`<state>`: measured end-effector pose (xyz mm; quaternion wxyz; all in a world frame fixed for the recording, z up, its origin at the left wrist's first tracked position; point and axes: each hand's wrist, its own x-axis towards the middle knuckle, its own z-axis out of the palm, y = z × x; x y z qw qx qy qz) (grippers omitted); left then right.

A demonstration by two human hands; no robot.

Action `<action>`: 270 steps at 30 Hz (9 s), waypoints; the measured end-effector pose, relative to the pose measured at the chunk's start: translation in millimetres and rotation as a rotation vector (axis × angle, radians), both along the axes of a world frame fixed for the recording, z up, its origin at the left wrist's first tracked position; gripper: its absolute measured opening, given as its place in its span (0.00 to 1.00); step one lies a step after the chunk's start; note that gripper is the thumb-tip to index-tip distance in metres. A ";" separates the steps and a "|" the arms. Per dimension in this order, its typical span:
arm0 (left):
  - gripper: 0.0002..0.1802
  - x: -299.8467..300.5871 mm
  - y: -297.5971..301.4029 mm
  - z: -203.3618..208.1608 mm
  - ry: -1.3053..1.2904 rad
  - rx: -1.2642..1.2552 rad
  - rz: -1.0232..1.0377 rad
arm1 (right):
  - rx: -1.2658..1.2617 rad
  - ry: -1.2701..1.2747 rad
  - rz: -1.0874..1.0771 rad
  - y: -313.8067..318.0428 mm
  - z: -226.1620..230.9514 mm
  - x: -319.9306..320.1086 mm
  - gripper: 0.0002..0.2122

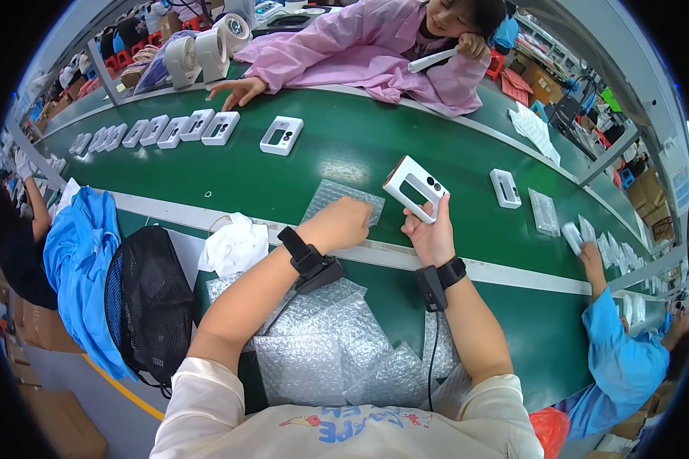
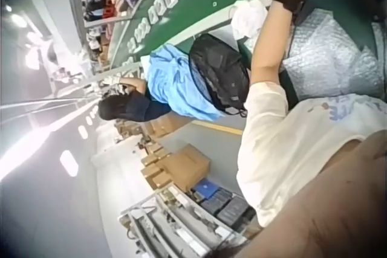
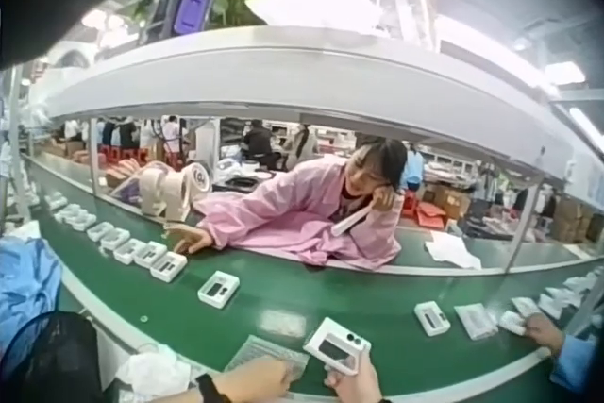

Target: The person packages white plastic housings by hand, picking up each item from the conveyor belt, sliding it into a bubble wrap sleeve, and placing the wrapped item back onto the belt.

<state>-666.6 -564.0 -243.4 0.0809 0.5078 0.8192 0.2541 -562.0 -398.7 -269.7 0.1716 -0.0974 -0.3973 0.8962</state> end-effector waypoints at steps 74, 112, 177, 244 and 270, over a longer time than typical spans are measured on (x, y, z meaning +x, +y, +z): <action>0.16 -141.4 -101.7 -17.2 -1.162 0.949 0.598 | 0.051 -0.153 -0.603 29.5 -19.5 -12.5 0.15; 0.42 -141.5 -82.0 -15.0 0.117 -0.010 0.786 | 0.308 -0.099 -0.252 -4.2 3.3 -7.0 0.02; 0.09 -55.4 -71.7 49.9 -0.055 0.072 -0.241 | 0.256 -0.086 -0.187 -40.8 9.0 -17.5 0.23; 0.05 -32.4 -83.3 24.9 0.334 0.422 -0.228 | 0.174 -0.105 0.119 -81.7 3.3 -33.3 0.07; 0.07 -40.1 -88.4 38.3 0.116 0.454 -0.297 | 0.325 -0.025 -0.005 -94.1 6.4 -36.6 0.11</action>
